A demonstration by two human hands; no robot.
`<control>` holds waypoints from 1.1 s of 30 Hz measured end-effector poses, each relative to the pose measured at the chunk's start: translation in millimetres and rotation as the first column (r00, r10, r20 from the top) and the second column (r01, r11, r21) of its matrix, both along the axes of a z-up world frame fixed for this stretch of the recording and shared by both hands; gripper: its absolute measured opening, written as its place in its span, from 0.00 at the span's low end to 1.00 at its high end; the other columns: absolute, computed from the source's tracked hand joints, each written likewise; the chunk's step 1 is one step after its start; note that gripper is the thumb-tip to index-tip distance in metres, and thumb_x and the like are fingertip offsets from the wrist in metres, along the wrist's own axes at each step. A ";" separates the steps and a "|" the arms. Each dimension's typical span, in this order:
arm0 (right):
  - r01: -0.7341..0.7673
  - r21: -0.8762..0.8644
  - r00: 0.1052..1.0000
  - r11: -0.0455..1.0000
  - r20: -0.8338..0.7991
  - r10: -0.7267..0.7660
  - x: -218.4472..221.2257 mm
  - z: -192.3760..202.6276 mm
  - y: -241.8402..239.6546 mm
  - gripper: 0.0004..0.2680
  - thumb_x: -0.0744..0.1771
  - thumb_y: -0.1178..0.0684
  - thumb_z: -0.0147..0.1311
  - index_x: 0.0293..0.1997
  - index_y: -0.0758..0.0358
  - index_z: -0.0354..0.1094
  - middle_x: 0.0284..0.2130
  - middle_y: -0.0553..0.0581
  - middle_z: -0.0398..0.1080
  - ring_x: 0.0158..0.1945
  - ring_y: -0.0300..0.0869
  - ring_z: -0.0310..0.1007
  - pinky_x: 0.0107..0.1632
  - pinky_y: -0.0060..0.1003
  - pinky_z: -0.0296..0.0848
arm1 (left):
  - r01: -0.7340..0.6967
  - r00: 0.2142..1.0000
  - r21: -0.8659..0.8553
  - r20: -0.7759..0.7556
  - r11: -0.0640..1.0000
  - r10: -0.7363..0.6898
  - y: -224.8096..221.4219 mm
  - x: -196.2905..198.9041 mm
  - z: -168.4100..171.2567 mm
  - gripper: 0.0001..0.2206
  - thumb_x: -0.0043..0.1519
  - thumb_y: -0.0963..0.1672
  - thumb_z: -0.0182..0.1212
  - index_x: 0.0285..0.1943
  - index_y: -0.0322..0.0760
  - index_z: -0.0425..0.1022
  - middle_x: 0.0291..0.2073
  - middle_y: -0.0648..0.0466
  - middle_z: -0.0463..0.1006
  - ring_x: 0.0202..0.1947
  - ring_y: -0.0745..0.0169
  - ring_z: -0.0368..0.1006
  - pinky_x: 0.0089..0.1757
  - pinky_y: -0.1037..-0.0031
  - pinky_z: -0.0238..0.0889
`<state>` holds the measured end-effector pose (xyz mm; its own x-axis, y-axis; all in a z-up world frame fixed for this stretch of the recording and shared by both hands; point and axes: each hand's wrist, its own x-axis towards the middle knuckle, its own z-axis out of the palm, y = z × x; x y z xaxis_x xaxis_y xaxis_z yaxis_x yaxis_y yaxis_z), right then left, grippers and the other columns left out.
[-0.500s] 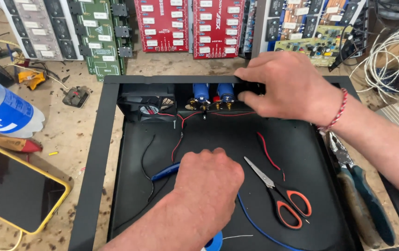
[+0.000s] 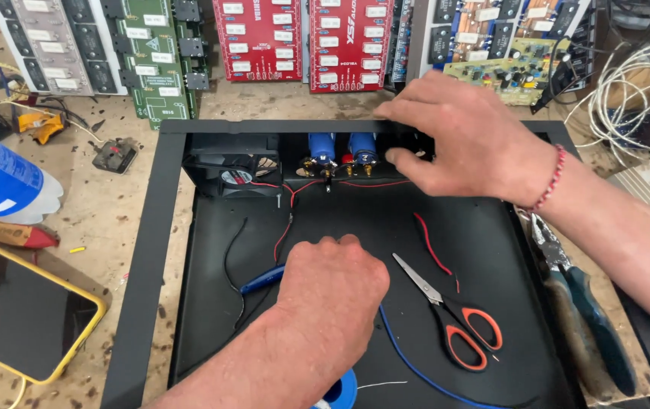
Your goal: Soldering and connecting wires inside an electronic amplifier or power supply chassis on a repair bench.
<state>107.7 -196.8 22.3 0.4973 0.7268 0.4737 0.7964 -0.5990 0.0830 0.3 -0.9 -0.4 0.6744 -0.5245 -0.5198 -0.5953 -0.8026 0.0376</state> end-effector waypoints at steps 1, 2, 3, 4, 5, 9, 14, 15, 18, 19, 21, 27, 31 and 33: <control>0.015 0.022 0.997 1.000 -0.075 -0.013 4.6 -3.7 -0.4 0.12 0.64 0.56 0.62 0.51 0.68 0.76 0.41 0.61 0.75 0.43 0.54 0.75 0.45 0.47 0.75 | -0.003 1.000 0.007 -0.013 1.000 0.003 0.1 0.2 1.4 0.16 0.53 0.43 0.72 0.51 0.46 0.78 0.44 0.50 0.73 0.42 0.51 0.72 0.39 0.62 0.65; 0.017 0.021 0.997 1.000 -0.073 -0.015 3.9 0.9 -0.3 0.12 0.64 0.56 0.62 0.51 0.68 0.76 0.41 0.61 0.75 0.43 0.54 0.75 0.45 0.47 0.75 | -0.001 1.000 0.006 -0.010 1.000 0.001 -0.4 -0.1 0.5 0.16 0.53 0.43 0.72 0.51 0.46 0.78 0.44 0.50 0.73 0.42 0.51 0.72 0.39 0.62 0.65; -0.073 0.092 0.996 0.993 -0.045 0.077 3.6 5.3 0.6 0.08 0.63 0.62 0.60 0.45 0.69 0.74 0.42 0.63 0.74 0.44 0.55 0.73 0.47 0.47 0.73 | -0.005 1.000 0.000 0.001 1.000 0.005 -0.2 -0.3 -0.2 0.16 0.53 0.43 0.72 0.50 0.46 0.78 0.44 0.50 0.73 0.42 0.51 0.72 0.39 0.62 0.65; -0.163 0.160 0.986 0.973 -0.011 0.167 3.3 9.6 2.1 0.05 0.62 0.68 0.57 0.39 0.70 0.72 0.44 0.65 0.72 0.45 0.55 0.71 0.50 0.47 0.70 | -0.008 1.000 -0.006 0.012 1.000 0.008 0.5 -0.4 -1.1 0.15 0.53 0.44 0.72 0.50 0.47 0.79 0.44 0.50 0.74 0.42 0.51 0.72 0.39 0.62 0.66; -0.168 0.156 0.985 0.973 -0.010 0.171 -0.3 13.4 3.7 0.05 0.62 0.68 0.57 0.39 0.70 0.72 0.44 0.65 0.72 0.45 0.55 0.71 0.50 0.47 0.70 | -0.013 1.000 -0.009 0.014 1.000 0.013 0.7 -0.2 1.0 0.15 0.53 0.44 0.72 0.50 0.47 0.79 0.44 0.50 0.74 0.42 0.51 0.72 0.39 0.62 0.66; -0.279 0.082 0.960 0.957 0.013 0.279 -7.9 18.8 9.3 0.03 0.64 0.68 0.56 0.34 0.70 0.73 0.48 0.69 0.71 0.49 0.63 0.64 0.52 0.57 0.66 | -0.007 1.000 -0.001 -0.009 1.000 0.007 2.0 0.3 5.7 0.17 0.55 0.45 0.72 0.53 0.48 0.78 0.45 0.50 0.74 0.44 0.50 0.72 0.41 0.62 0.65; -0.232 -0.070 0.972 0.970 0.032 0.235 -2.8 10.3 6.9 0.03 0.66 0.64 0.58 0.36 0.68 0.78 0.56 0.70 0.67 0.60 0.68 0.63 0.60 0.65 0.67 | 0.000 1.000 -0.018 0.013 1.000 0.000 1.6 -0.2 2.8 0.14 0.54 0.44 0.71 0.50 0.49 0.79 0.43 0.51 0.74 0.42 0.52 0.73 0.40 0.63 0.65; -0.246 -0.060 0.969 0.967 0.010 0.247 -1.7 9.8 7.4 0.02 0.66 0.64 0.59 0.36 0.69 0.78 0.57 0.71 0.66 0.61 0.69 0.62 0.60 0.66 0.66 | -0.001 1.000 -0.018 0.002 1.000 0.001 1.9 -0.3 3.0 0.15 0.55 0.45 0.71 0.51 0.48 0.78 0.44 0.50 0.74 0.43 0.51 0.73 0.40 0.62 0.65; -0.251 -0.037 0.967 0.967 -0.045 0.250 0.7 7.2 7.8 0.02 0.66 0.64 0.60 0.36 0.70 0.78 0.60 0.71 0.65 0.64 0.69 0.60 0.62 0.67 0.66 | -0.005 0.999 0.002 -0.034 1.000 0.005 1.7 1.1 8.4 0.16 0.55 0.45 0.72 0.53 0.48 0.78 0.46 0.50 0.74 0.45 0.51 0.72 0.42 0.62 0.65; -0.236 -0.025 0.969 0.971 -0.079 0.233 0.8 6.2 6.3 0.02 0.65 0.65 0.60 0.37 0.71 0.79 0.61 0.70 0.65 0.65 0.68 0.58 0.63 0.66 0.66 | -0.002 0.998 0.022 -0.059 1.000 0.003 0.5 2.1 11.2 0.18 0.55 0.46 0.73 0.54 0.48 0.78 0.47 0.50 0.74 0.47 0.51 0.72 0.43 0.62 0.65; -0.235 -0.022 0.969 0.972 -0.089 0.232 1.3 6.0 7.1 0.02 0.66 0.65 0.60 0.36 0.71 0.79 0.61 0.70 0.65 0.66 0.68 0.57 0.64 0.66 0.65 | -0.002 1.000 0.010 -0.030 1.000 0.002 0.8 0.0 3.8 0.17 0.55 0.45 0.72 0.53 0.48 0.78 0.46 0.50 0.73 0.45 0.51 0.72 0.42 0.62 0.65; -0.221 0.009 0.975 0.975 -0.023 0.221 2.9 1.3 13.4 0.03 0.64 0.66 0.59 0.30 0.69 0.77 0.58 0.67 0.67 0.64 0.68 0.60 0.64 0.64 0.66 | -0.012 1.000 0.009 -0.015 1.000 0.012 0.5 -1.1 1.0 0.15 0.57 0.45 0.70 0.53 0.48 0.78 0.47 0.50 0.73 0.44 0.51 0.72 0.41 0.62 0.65; -0.237 0.022 0.972 0.971 0.008 0.237 4.4 1.4 17.1 0.04 0.62 0.68 0.57 0.25 0.70 0.74 0.55 0.65 0.70 0.63 0.66 0.62 0.64 0.63 0.66 | -0.018 1.000 0.005 0.001 1.000 0.018 0.2 -1.1 -3.5 0.14 0.55 0.44 0.70 0.51 0.46 0.79 0.46 0.50 0.72 0.42 0.51 0.72 0.39 0.60 0.67; -0.200 -0.007 0.980 0.980 0.022 0.200 2.4 1.7 14.3 0.05 0.63 0.66 0.57 0.25 0.68 0.74 0.57 0.63 0.70 0.64 0.65 0.61 0.63 0.64 0.65 | -0.027 1.000 0.007 0.004 1.000 0.027 0.0 -1.7 -3.6 0.15 0.55 0.44 0.69 0.51 0.46 0.79 0.46 0.50 0.72 0.42 0.50 0.72 0.39 0.61 0.67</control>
<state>110.1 -182.5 24.0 0.3313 0.8129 0.4790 0.8979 -0.4276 0.1048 -1.4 -0.9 -4.0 0.6903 -0.5019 -0.5212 -0.5732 -0.8189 0.0295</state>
